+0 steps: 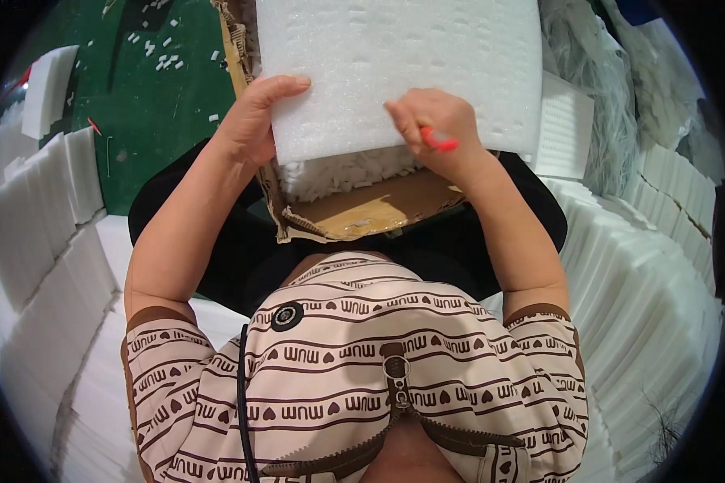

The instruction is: Marking and poking holes in perforated foam inserts using a marker, then organizing them in boxes.

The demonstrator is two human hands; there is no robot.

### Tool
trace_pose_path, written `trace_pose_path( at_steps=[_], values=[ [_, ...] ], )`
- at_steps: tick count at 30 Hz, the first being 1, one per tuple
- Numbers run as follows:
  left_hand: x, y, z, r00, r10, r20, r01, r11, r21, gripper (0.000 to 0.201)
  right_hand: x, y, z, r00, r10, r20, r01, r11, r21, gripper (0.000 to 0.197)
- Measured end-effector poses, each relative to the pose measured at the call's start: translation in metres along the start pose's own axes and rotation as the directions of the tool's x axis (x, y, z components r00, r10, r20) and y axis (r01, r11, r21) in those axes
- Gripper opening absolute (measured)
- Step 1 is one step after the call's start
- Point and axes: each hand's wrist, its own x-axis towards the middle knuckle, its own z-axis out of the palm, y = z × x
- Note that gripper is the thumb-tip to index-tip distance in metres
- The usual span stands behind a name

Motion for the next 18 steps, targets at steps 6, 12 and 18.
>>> trace_pose_path(
  at_steps=[6, 12, 18],
  values=[
    [-0.001, 0.001, 0.003, 0.997, 0.002, -0.072, -0.002, 1.000, 0.010, 0.053, -0.006, 0.013, 0.009, 0.988, 0.001, -0.156, 0.047, 0.952, 0.303, 0.036],
    [-0.003, 0.003, -0.001, 0.999, 0.014, -0.039, -0.014, 1.000, -0.001, 0.055, -0.008, -0.003, -0.014, 0.948, 0.306, -0.083, -0.169, 0.709, 0.684, 0.033],
    [-0.002, 0.004, 0.002, 0.998, -0.008, 0.063, 0.012, 0.998, -0.067, 0.047, 0.003, -0.012, 0.000, 0.986, -0.031, -0.166, 0.089, 0.931, 0.353, 0.031]
  ],
)
